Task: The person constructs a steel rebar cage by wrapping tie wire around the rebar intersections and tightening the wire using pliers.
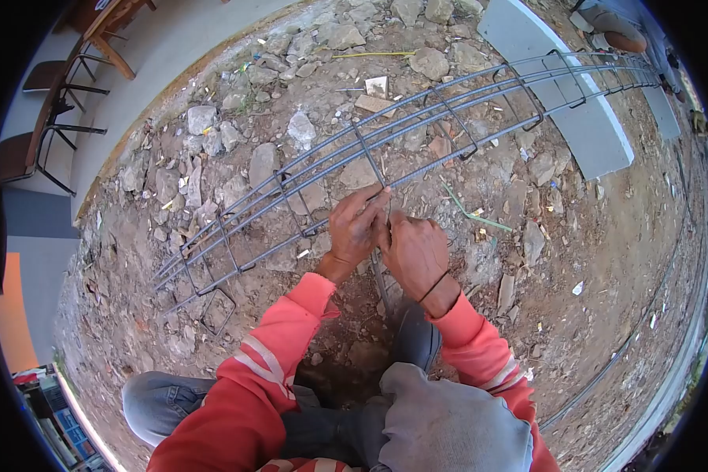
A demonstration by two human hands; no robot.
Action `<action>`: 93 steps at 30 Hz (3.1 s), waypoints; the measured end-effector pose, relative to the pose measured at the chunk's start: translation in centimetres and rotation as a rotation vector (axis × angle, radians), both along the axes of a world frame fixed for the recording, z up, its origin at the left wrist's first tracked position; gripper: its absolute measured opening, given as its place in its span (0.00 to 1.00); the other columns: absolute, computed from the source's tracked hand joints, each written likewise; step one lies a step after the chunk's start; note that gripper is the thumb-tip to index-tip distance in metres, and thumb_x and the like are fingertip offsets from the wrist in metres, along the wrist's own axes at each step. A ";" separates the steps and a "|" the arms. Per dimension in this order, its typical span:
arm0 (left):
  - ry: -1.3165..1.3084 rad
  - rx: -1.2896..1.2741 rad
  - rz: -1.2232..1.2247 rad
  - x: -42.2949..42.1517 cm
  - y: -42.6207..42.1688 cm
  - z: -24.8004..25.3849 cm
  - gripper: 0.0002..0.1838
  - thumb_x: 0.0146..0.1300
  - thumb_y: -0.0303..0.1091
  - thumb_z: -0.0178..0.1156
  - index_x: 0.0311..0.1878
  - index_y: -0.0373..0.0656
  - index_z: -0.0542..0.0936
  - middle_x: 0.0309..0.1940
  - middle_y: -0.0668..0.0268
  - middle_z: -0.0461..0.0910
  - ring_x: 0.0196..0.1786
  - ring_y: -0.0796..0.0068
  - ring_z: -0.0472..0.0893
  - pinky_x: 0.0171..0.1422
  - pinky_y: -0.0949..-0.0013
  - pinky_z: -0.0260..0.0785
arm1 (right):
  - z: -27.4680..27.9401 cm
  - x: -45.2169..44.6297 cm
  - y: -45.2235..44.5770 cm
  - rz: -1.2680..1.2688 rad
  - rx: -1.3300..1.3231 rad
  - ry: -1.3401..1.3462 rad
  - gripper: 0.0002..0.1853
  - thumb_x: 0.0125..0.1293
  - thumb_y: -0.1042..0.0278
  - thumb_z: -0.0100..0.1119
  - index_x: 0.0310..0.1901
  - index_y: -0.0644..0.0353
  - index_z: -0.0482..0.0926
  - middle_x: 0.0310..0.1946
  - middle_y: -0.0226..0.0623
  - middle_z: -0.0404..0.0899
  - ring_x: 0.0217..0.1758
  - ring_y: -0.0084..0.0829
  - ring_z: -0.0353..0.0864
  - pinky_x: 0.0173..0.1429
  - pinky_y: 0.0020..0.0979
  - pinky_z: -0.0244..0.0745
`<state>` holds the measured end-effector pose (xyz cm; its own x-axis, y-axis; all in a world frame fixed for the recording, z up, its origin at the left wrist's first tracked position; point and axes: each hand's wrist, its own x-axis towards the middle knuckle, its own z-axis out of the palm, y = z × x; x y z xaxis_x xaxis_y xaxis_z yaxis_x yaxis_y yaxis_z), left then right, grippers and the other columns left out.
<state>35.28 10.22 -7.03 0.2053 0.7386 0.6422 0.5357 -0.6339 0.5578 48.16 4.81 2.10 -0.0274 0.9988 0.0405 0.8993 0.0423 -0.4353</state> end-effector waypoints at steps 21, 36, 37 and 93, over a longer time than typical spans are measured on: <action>-0.156 -0.541 0.031 0.0 1.6 4.6 0.27 0.59 0.44 0.71 0.56 0.37 0.78 0.38 0.57 0.85 0.40 0.64 0.86 0.40 0.63 0.77 | -7.5 4.2 1.2 -0.659 -0.682 1.703 0.15 0.75 0.59 0.54 0.44 0.65 0.79 0.30 0.30 0.80 0.31 0.24 0.81 0.36 0.28 0.78; -0.435 -1.520 -0.179 2.7 10.5 0.5 0.16 0.68 0.35 0.52 0.48 0.31 0.76 0.40 0.50 0.82 0.36 0.57 0.86 0.37 0.58 0.79 | -11.3 -1.0 -4.7 -0.159 -0.323 0.037 0.33 0.48 0.47 0.77 0.50 0.58 0.76 0.50 0.50 0.77 0.53 0.52 0.80 0.53 0.49 0.78; -0.458 -1.518 -0.161 2.8 10.5 0.2 0.14 0.67 0.33 0.50 0.47 0.31 0.75 0.38 0.50 0.81 0.35 0.58 0.86 0.36 0.57 0.79 | -11.2 -1.0 -4.5 -0.177 -0.452 0.119 0.34 0.47 0.46 0.77 0.50 0.58 0.76 0.51 0.51 0.76 0.55 0.52 0.79 0.54 0.48 0.77; -0.611 -1.214 -0.195 2.7 10.0 -2.5 0.26 0.58 0.52 0.57 0.38 0.33 0.82 0.34 0.57 0.83 0.38 0.67 0.79 0.42 0.60 0.69 | 4.2 7.2 8.4 0.563 -0.451 -0.473 0.27 0.55 0.79 0.51 0.57 0.86 0.64 0.44 0.77 0.76 0.57 0.68 0.75 0.66 0.50 0.70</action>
<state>38.00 20.19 -9.48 0.2904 0.8881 -0.3563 -0.0340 0.3817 0.9237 55.33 13.18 6.29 -0.4370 0.7496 -0.4971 0.8875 0.4493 -0.1026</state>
